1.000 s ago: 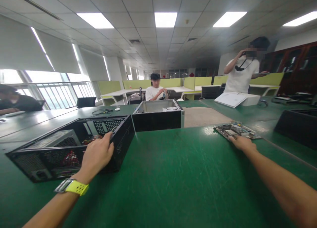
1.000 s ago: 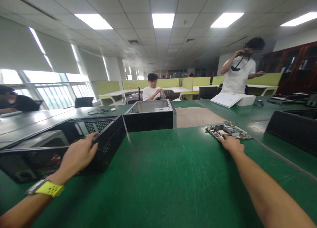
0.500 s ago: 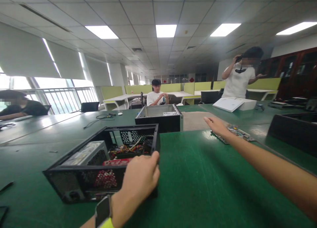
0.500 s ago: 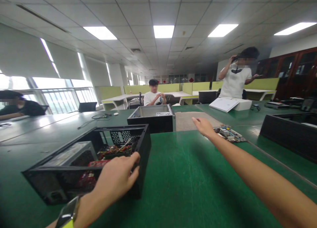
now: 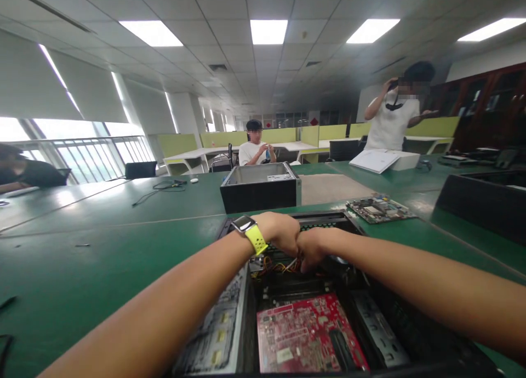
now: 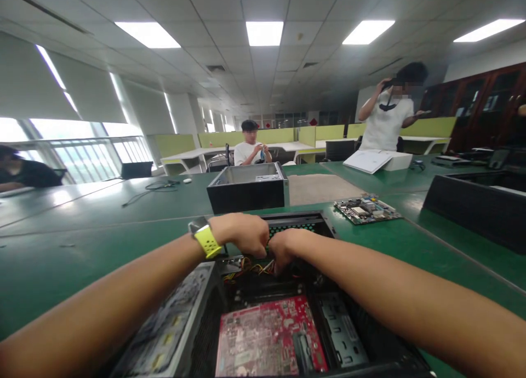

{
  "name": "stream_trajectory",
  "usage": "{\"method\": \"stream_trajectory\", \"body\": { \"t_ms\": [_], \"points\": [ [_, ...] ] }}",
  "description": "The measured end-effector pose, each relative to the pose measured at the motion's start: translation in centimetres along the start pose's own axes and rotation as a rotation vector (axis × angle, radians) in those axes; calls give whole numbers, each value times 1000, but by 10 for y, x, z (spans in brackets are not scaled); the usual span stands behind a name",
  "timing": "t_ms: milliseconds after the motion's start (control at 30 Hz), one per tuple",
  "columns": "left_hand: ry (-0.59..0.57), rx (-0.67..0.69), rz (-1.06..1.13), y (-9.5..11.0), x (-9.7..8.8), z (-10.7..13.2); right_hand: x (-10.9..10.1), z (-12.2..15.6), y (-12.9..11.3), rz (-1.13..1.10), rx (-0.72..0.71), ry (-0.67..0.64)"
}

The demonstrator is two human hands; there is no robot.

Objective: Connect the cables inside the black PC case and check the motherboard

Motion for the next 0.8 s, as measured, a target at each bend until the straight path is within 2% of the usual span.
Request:
{"method": "stream_trajectory", "body": {
  "t_ms": [67,167,267,400,633,800],
  "points": [
    [-121,34,21,-2,25,-13,9,1,-5,77,-26,-122],
    [-256,28,54,7,62,-23,17,0,-11,82,-81,-275],
    [-303,-1,78,10,80,-26,25,-1,-11,27,-99,-367],
    [-275,-40,73,3,81,-27,36,-3,-10,32,-166,-430],
    [-353,63,130,11,88,-28,36,-7,-6,69,-162,-326],
    [-269,69,90,12,83,-27,33,-5,-5,69,-119,-310]
  ]
}}
Point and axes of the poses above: each hand's wrist, its own z-axis away from the middle knuckle, its own x-axis out of the palm, y = z × x, the point moved 4 cm from there along -z, towards the middle knuckle, and after that the axes turned 15 degrees about y, right-handed, at the moved point
